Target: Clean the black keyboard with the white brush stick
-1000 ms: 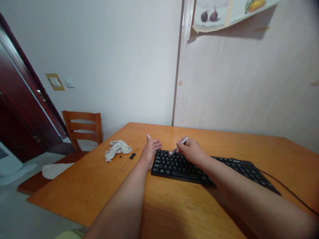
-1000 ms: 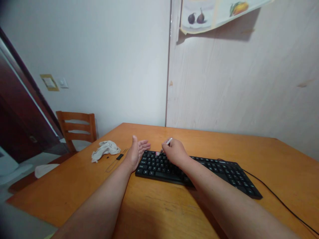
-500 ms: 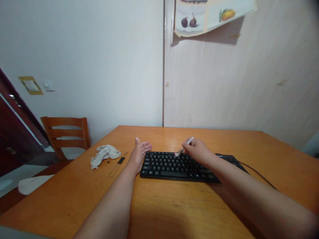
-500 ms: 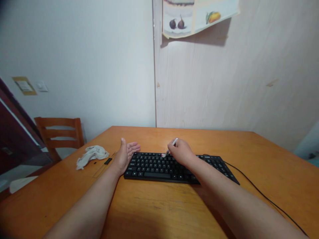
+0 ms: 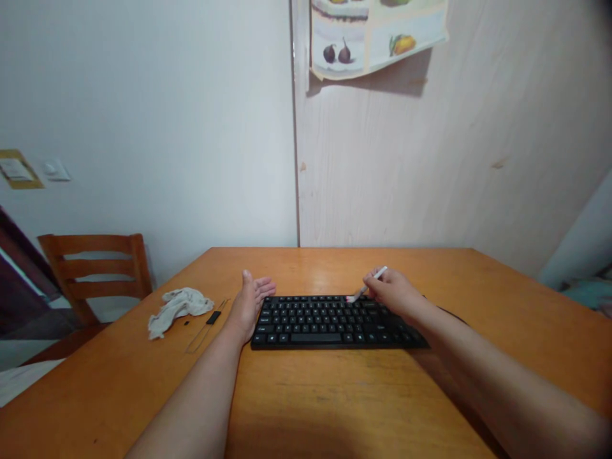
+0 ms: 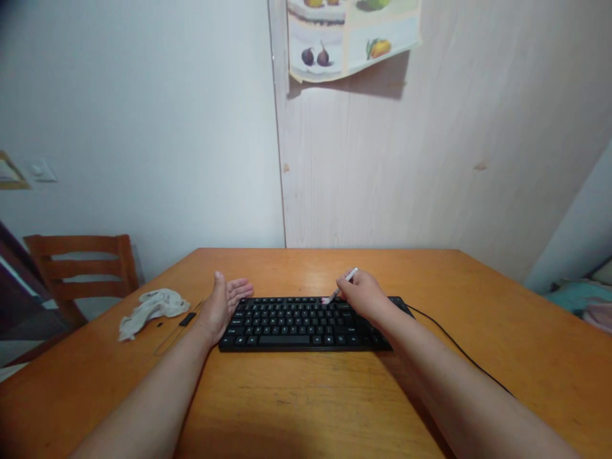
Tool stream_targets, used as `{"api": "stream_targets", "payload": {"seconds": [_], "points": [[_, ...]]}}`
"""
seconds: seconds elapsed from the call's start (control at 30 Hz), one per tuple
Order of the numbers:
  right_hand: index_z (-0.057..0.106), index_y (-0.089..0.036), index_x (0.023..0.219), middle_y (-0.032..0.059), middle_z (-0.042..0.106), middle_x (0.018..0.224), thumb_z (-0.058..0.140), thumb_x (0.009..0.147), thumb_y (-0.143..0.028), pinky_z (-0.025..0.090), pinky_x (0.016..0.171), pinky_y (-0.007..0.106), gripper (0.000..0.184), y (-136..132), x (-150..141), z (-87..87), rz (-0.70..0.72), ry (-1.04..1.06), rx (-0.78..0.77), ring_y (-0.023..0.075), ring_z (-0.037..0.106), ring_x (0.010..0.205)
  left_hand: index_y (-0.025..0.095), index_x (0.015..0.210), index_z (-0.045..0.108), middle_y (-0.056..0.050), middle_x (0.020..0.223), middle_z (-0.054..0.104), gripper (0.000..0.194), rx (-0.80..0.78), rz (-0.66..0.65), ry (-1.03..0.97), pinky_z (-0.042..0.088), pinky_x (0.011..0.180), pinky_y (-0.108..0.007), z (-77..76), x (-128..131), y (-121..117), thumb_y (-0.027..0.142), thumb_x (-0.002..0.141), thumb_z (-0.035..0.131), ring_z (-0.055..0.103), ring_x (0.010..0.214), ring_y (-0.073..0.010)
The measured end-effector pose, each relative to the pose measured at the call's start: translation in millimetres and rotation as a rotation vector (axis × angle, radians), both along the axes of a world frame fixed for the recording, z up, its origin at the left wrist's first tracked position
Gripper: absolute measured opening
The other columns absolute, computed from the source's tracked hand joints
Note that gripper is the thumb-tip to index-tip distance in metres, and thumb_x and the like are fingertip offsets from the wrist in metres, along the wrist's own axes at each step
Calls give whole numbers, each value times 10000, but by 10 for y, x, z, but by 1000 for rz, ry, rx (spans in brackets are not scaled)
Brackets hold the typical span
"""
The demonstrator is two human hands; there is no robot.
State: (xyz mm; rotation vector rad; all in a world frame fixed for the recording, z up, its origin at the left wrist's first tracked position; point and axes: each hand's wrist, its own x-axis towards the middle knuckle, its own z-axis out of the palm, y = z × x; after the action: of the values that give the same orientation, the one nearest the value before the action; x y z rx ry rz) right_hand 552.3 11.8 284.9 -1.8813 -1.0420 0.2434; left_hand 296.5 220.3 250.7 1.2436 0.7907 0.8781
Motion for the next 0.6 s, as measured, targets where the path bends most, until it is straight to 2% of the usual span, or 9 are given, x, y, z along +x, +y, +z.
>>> {"api": "stream_targets", "payload": {"seconds": [0.33, 0.6], "points": [[606, -176, 595, -5, 570, 509, 594, 793, -388, 330, 498, 251, 290, -315, 306, -56, -92, -14, -10, 142, 496, 507, 104, 1165, 626, -207, 1206, 688, 827, 10, -2, 12, 418, 1071, -393, -21, -21, 29, 750, 908, 179, 655, 1139, -261], [627, -167, 618, -8, 562, 506, 584, 803, -405, 318, 507, 258, 304, -462, 501, -90, -130, -51, -73, 145, 496, 508, 109, 1124, 629, -196, 1181, 698, 778, -5, 16, 29, 399, 1092, -400, 41, -24, 0, 718, 929, 186, 657, 1133, -257]]}}
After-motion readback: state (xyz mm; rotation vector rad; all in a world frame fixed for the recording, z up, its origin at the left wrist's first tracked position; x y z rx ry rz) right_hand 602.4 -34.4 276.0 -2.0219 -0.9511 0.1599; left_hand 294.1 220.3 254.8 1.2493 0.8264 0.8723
